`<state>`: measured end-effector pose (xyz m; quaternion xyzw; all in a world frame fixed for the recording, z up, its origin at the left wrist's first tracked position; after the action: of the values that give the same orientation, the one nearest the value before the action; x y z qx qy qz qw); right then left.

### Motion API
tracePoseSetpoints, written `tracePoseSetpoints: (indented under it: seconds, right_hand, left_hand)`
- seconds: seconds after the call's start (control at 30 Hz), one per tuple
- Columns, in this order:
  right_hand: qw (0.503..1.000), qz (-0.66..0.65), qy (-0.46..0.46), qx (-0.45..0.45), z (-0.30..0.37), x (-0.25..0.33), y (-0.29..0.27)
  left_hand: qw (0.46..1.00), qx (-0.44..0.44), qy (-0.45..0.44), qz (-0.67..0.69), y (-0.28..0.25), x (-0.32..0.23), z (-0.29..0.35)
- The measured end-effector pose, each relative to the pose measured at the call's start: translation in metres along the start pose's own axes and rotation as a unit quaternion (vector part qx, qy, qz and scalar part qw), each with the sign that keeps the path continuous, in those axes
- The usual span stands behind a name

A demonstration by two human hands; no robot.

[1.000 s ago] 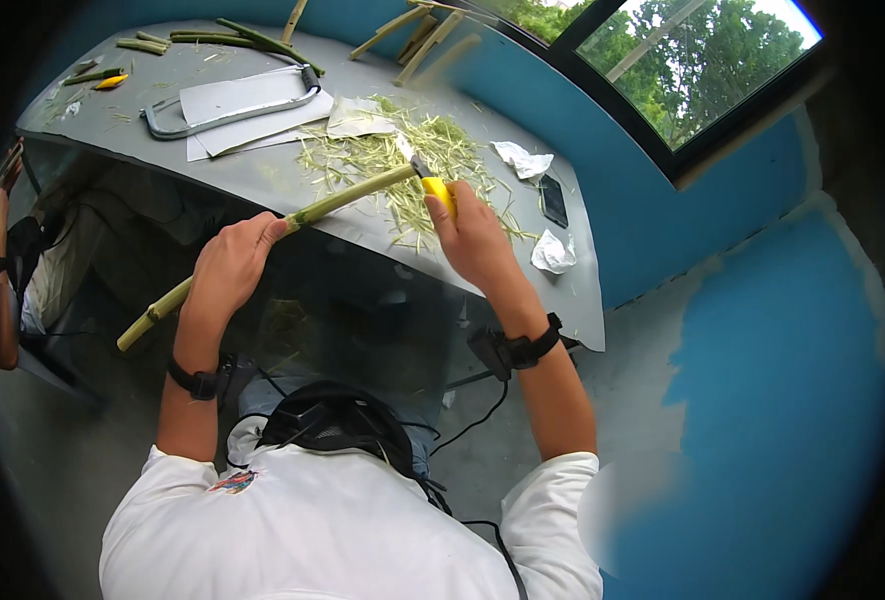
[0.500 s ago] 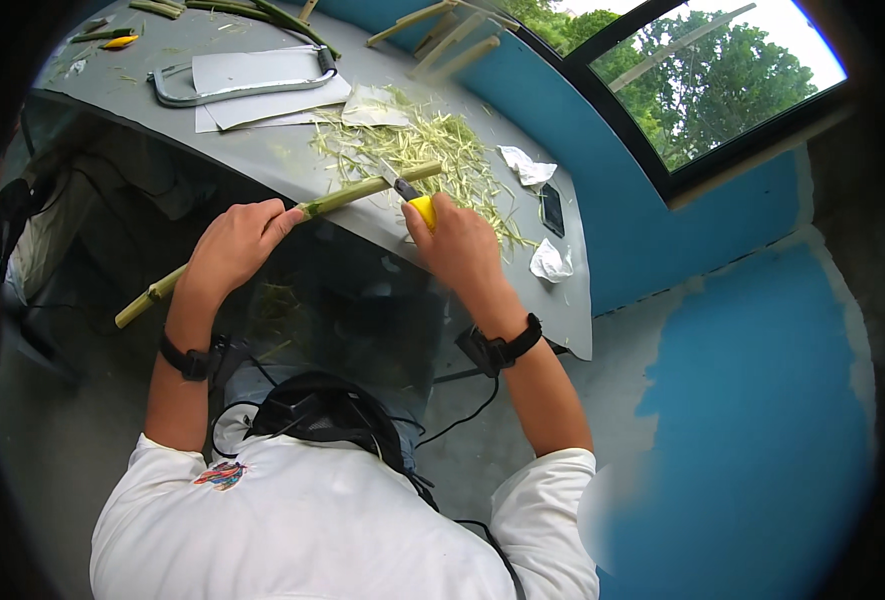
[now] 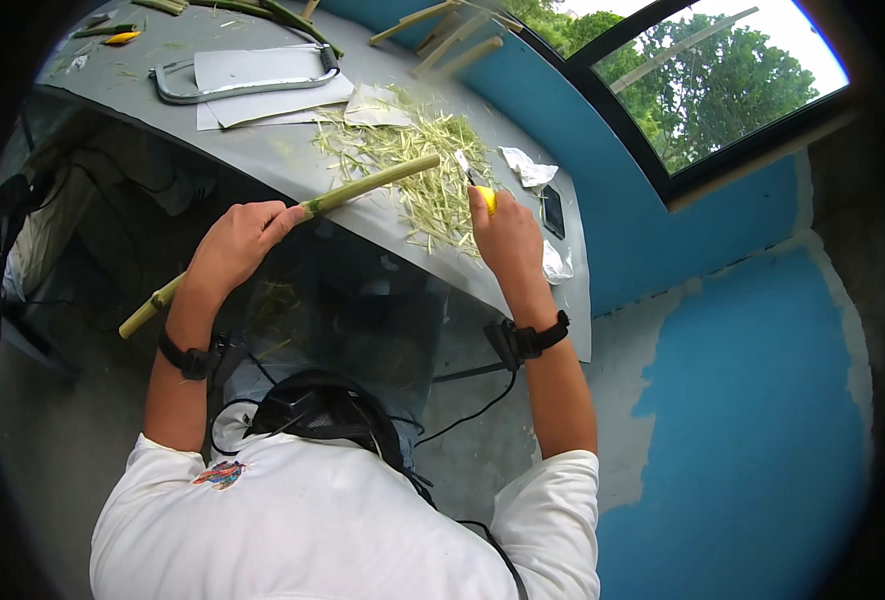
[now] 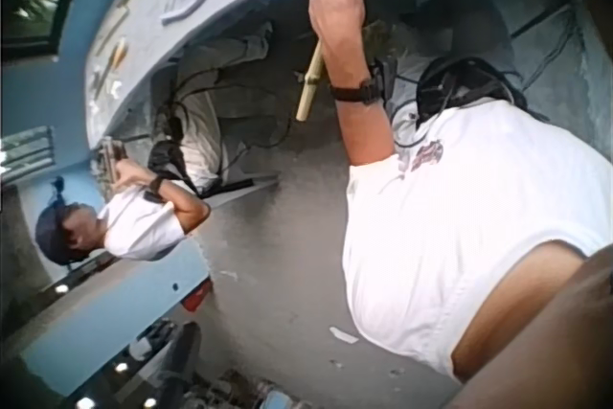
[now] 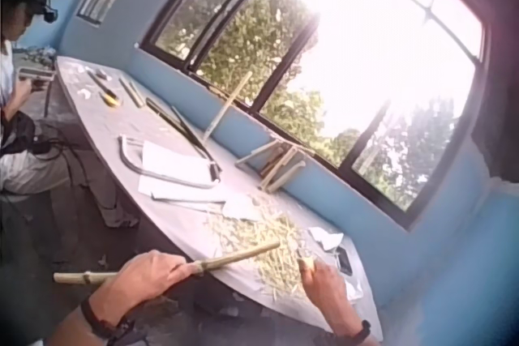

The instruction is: Scrape a bamboo stalk with a utility knife and wipe it clean with a cloth.

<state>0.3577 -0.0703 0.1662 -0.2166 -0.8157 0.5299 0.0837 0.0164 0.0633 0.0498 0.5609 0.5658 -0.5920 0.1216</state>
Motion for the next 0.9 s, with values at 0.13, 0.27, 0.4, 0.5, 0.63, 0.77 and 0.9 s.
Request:
tracePoseSetpoints:
  seconds: [0.13, 0.27, 0.4, 0.5, 0.63, 0.77, 0.9]
  right_hand:
    - [0.994, -0.093, -0.039, 0.029, 0.013, 0.031, -0.009]
    - [0.975, -0.176, -0.119, 0.063, 0.036, 0.077, -0.007]
    - [0.980, -0.139, -0.120, 0.080, 0.044, 0.091, 0.002]
    - [0.983, -0.145, -0.096, 0.049, 0.049, 0.085, 0.018]
    - [0.975, -0.212, -0.067, 0.008, 0.050, 0.075, 0.013]
    - [0.966, -0.253, -0.045, -0.036, 0.044, 0.053, -0.005]
    - [0.964, -0.260, -0.002, -0.055, 0.013, 0.021, 0.008]
  left_hand:
    - [1.000, -0.012, 0.010, -0.003, -0.003, -0.004, 0.004]
    - [1.000, 0.014, -0.007, 0.004, 0.002, 0.004, 0.002]
    - [0.999, 0.001, -0.003, -0.037, -0.002, -0.004, 0.006]
    - [0.995, -0.028, 0.018, -0.097, -0.005, -0.027, 0.008]
    - [0.979, -0.087, 0.135, -0.123, -0.006, -0.057, 0.001]
    - [0.956, -0.099, 0.241, -0.131, -0.004, -0.087, -0.026]
    - [0.916, -0.071, 0.338, -0.203, 0.019, -0.122, -0.085]
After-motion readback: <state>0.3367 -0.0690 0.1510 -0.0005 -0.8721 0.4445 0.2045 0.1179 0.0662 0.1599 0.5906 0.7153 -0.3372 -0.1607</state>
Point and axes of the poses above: each hand's wrist, its own z-axis away from the middle knuckle, its own y-axis out of the palm, x = y × z, the point moved 6 cm from there along -z, towards the middle knuckle, and after that the axes turned 5 degrees about z, right-handed, at the moved point
